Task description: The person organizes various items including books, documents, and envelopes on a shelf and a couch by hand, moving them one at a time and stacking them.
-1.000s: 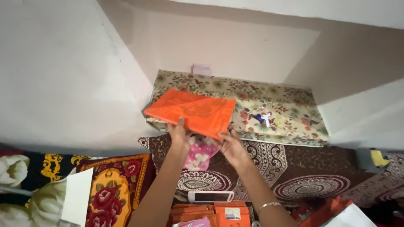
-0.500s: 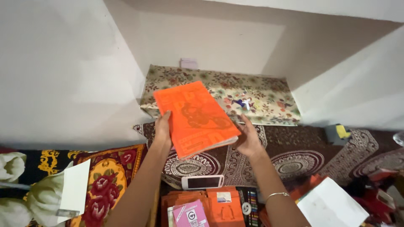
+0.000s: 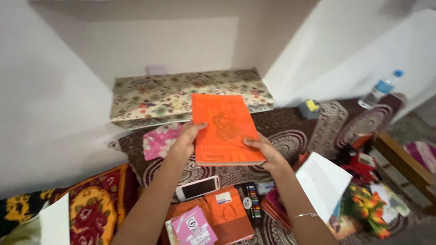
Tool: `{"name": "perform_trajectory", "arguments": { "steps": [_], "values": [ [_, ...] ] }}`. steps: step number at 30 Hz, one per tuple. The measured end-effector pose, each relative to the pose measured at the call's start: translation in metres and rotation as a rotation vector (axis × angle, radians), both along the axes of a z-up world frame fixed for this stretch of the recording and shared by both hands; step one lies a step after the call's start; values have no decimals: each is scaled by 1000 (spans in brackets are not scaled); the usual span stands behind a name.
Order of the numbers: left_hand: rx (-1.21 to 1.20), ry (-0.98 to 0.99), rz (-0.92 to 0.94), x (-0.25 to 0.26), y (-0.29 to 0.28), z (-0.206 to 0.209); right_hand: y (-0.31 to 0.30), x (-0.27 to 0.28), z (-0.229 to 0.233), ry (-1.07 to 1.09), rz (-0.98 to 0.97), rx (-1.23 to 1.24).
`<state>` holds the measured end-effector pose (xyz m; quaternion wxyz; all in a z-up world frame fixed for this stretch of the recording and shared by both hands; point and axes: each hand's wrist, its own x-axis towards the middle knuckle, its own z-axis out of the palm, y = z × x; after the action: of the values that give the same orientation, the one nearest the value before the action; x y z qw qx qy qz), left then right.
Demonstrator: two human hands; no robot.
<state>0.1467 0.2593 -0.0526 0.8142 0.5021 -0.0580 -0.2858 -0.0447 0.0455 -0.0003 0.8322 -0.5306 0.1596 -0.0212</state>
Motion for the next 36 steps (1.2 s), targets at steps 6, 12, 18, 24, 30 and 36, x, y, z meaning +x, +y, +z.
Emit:
{"name": "perform_trajectory", "arguments": {
  "steps": [6,12,18,24,30,36],
  "values": [
    [165,98,-215,-85,-92,15,-61,-96,4,7,-208,-130],
    [191,91,-377,-142,-192,-23,-119,-183,-7,36,-378,-193],
    [117,-27,-513,-182,-265,-69,-176,-247,-53,3,-529,-39],
    [348,152,-506,-221,-328,-113,-227,-280,-101,89,-682,55],
    [494,179,-418,-231,-367,-174,-260,-280,-150,67,-704,171],
    [538,246,-484,-217,-391,-227,-300,-267,-207,143,-701,43]
  ]
}}
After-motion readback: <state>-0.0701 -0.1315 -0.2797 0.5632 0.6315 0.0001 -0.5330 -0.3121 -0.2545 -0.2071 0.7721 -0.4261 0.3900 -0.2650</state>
